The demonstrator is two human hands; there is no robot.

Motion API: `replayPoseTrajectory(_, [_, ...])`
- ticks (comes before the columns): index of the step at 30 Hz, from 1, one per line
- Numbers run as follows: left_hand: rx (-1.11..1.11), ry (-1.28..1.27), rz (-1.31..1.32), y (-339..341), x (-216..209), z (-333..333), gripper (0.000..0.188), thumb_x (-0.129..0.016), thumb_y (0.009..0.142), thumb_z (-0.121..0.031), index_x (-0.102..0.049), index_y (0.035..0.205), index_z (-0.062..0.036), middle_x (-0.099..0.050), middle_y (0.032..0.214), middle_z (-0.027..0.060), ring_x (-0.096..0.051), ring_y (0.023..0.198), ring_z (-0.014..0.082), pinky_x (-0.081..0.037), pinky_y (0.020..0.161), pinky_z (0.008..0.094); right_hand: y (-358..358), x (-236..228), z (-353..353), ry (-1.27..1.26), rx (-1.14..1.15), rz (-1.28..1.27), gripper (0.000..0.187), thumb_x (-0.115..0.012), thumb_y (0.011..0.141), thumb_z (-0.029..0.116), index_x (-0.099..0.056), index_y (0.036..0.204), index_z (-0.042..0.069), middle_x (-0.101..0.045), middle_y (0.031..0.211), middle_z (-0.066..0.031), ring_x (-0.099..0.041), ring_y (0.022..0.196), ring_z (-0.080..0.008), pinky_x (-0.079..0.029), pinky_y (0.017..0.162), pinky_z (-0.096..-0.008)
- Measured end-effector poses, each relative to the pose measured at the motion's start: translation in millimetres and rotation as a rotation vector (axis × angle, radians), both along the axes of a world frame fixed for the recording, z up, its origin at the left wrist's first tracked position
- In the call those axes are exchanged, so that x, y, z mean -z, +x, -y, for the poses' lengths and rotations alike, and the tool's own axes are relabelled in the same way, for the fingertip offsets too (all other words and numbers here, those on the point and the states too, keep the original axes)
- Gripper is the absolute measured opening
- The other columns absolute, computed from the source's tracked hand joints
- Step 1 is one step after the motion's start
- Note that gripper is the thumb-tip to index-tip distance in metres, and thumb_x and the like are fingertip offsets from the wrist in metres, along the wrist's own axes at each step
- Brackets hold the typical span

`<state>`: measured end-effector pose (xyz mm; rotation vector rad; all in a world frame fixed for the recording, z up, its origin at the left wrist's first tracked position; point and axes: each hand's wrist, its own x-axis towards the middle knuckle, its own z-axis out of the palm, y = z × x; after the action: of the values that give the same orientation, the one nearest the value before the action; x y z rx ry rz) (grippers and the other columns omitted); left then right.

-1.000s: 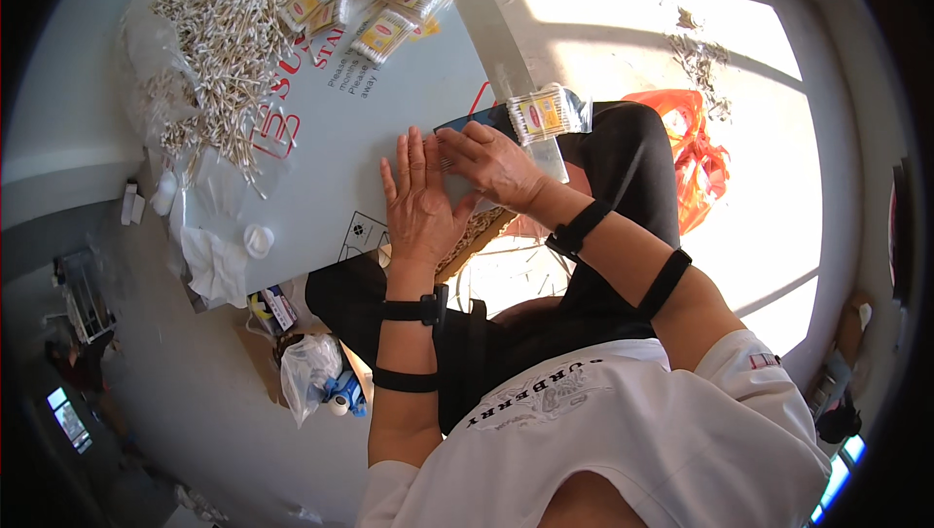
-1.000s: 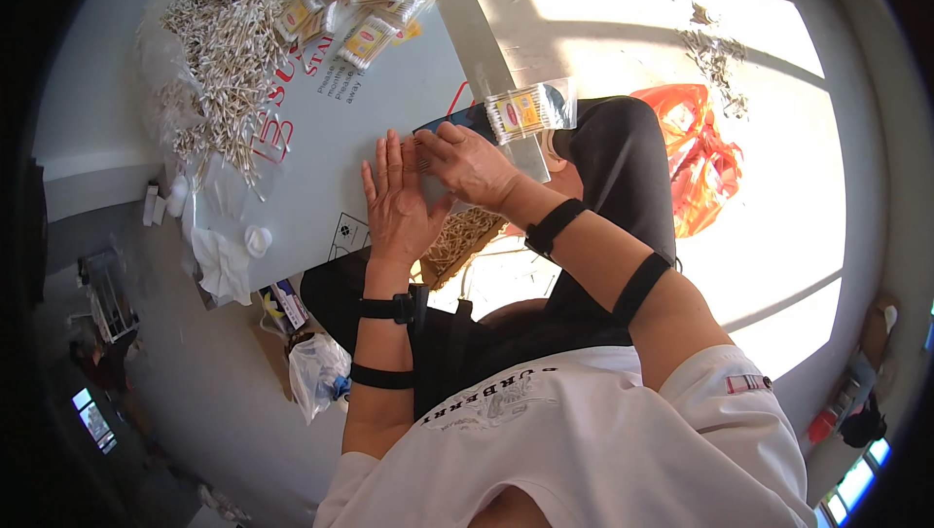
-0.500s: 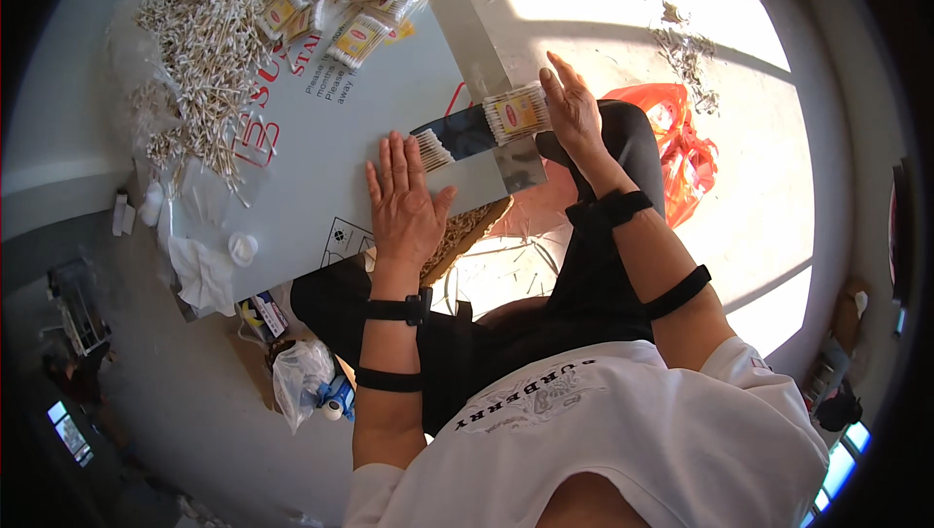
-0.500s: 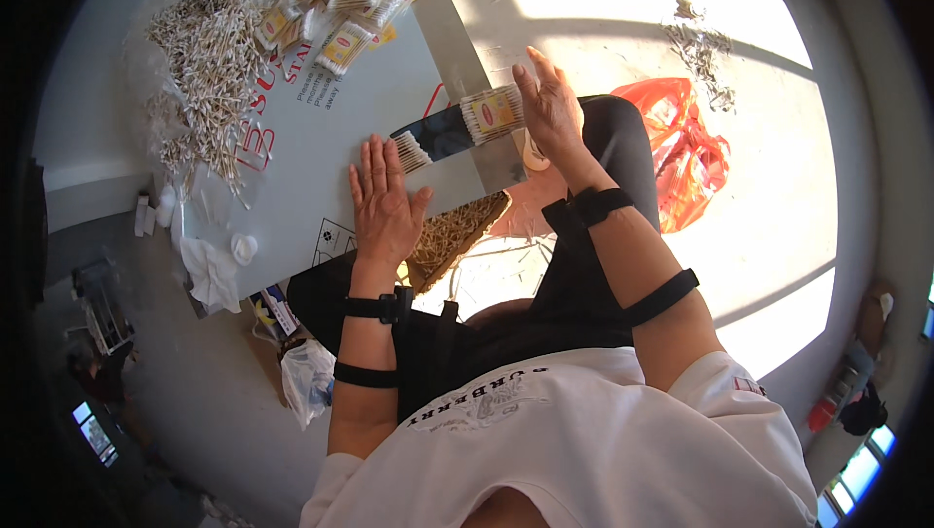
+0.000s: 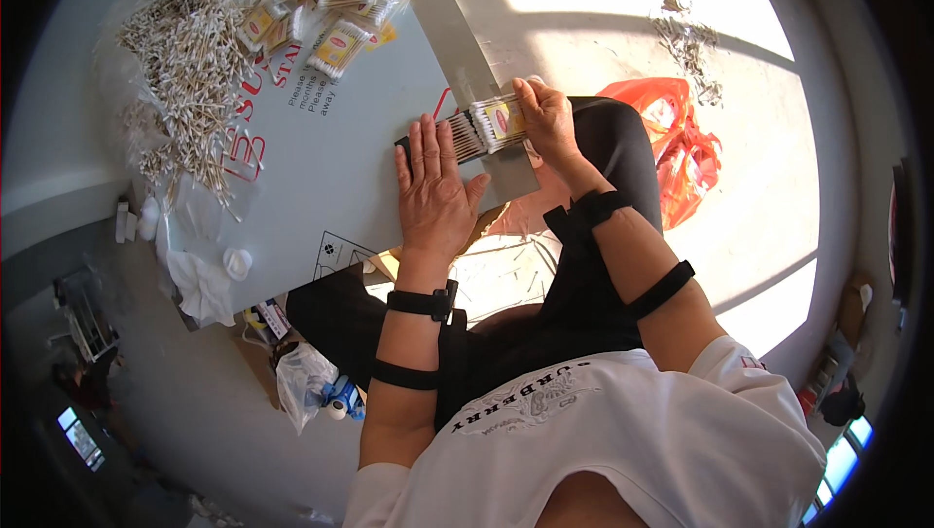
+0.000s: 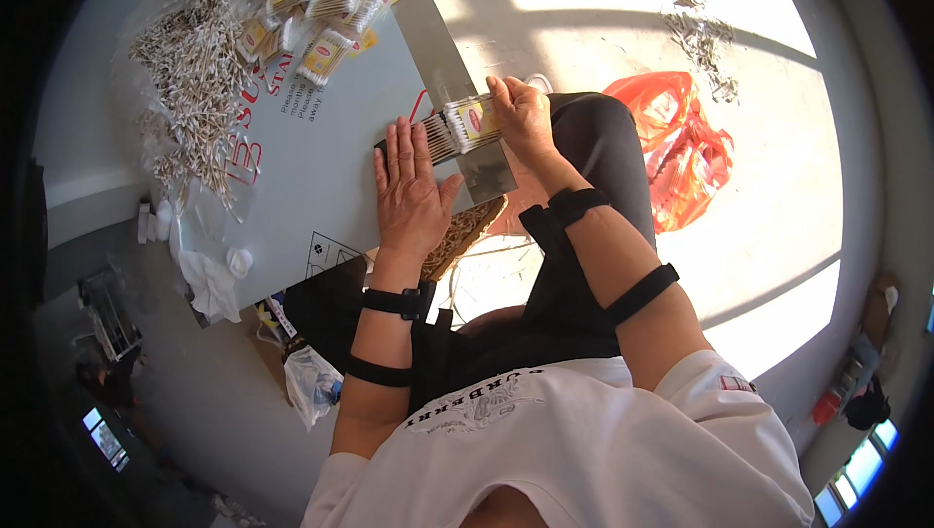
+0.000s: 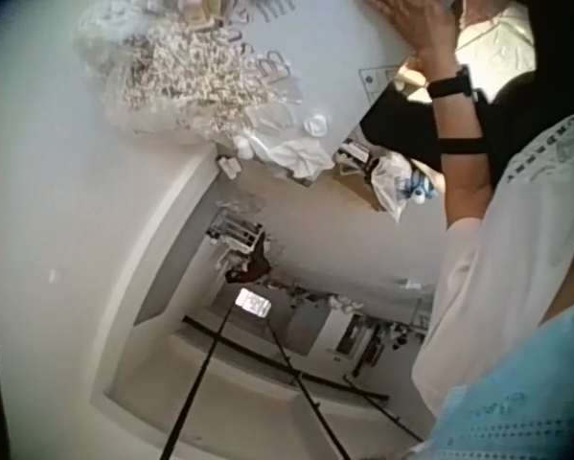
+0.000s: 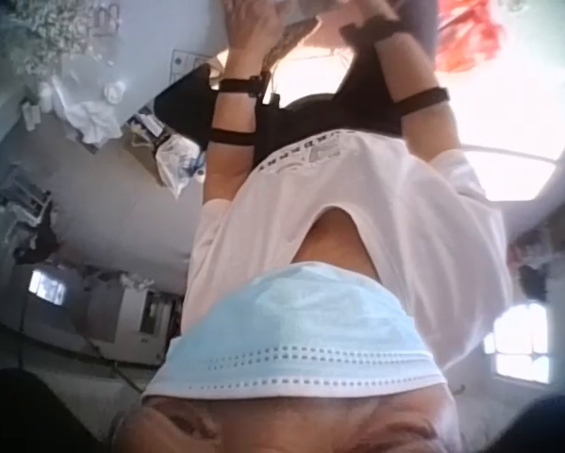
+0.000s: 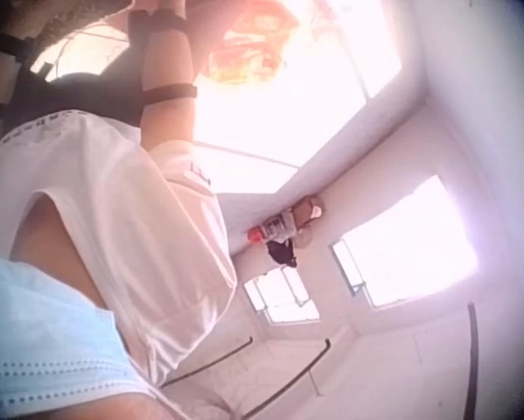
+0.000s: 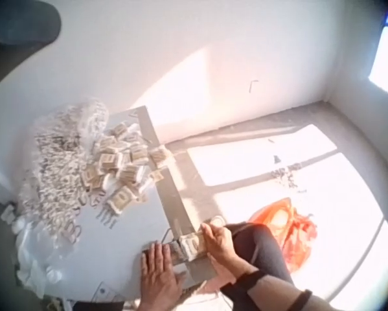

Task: Packaging cotton swabs into small plastic packets manually.

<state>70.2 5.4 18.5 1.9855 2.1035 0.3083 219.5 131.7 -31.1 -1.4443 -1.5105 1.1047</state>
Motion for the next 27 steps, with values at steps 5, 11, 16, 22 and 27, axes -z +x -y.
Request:
replayPoseTrajectory(5, [0.011, 0.007, 0.027, 11.0, -0.7, -9.6, 0.078, -0.055, 0.092, -0.039, -0.02, 0.15, 0.0004, -0.017, 0.157, 0.0187, -0.012, 0.147, 0.0333, -0.01, 0.118, 0.0493, -0.3, -3.0, 0.1, -0.003, 0.012, -0.019, 0.044, -0.056, 0.097, 0.036, -0.056, 0.073, -0.001, -0.049, 0.055, -0.0143, -0.04, 0.051, -0.0189, -0.041, 0.052, -0.0348])
replayPoseTrajectory(11, [0.014, 0.034, 0.009, 23.0, 2.0, -16.5, 0.078, -0.055, 0.092, -0.039, -0.021, 0.149, 0.0021, -0.018, 0.157, 0.0193, -0.014, 0.147, 0.0332, -0.01, 0.118, 0.0497, -0.3, -7.1, 1.9, 0.03, 0.013, 0.028, 0.041, -0.057, 0.096, 0.034, -0.057, 0.074, -0.002, -0.049, 0.056, -0.014, -0.039, 0.051, -0.0185, -0.041, 0.052, -0.0348])
replayPoseTrajectory(16, [-0.062, 0.215, 0.32, 15.7, 7.8, -20.5, 0.067, -0.05, 0.097, -0.034, -0.024, 0.148, 0.0009, -0.02, 0.156, 0.0205, -0.016, 0.146, 0.0342, -0.015, 0.117, 0.0472, 2.4, -0.3, -0.5, 0.015, 0.026, -0.072, 0.042, -0.058, 0.096, 0.035, -0.058, 0.076, -0.001, -0.053, 0.058, -0.0103, -0.046, 0.053, -0.0154, -0.043, 0.054, -0.0337])
replayPoseTrajectory(22, [-0.275, 0.481, 0.868, 11.7, 15.6, -38.6, 0.05, -0.039, 0.104, -0.026, -0.031, 0.146, -0.0006, -0.027, 0.154, 0.0179, -0.024, 0.143, 0.0291, -0.021, 0.116, 0.0424, 14.7, 18.9, -3.9, -0.534, 0.051, -0.789, 0.034, -0.06, 0.096, 0.036, -0.063, 0.088, 0.003, -0.059, 0.071, -0.0002, -0.056, 0.06, -0.0099, -0.048, 0.057, -0.0265])
replayPoseTrajectory(27, [-0.361, 0.558, 1.199, 25.5, 17.5, -42.6, 0.057, -0.036, 0.104, -0.033, -0.028, 0.145, 0.0065, -0.028, 0.153, 0.0199, -0.025, 0.143, 0.0305, -0.016, 0.118, 0.0421, 5.4, 5.1, 1.6, -0.479, 0.054, -0.712, 0.036, -0.059, 0.096, 0.036, -0.059, 0.076, 0.006, -0.058, 0.069, 0.0014, -0.053, 0.059, -0.0077, -0.046, 0.056, -0.0243])
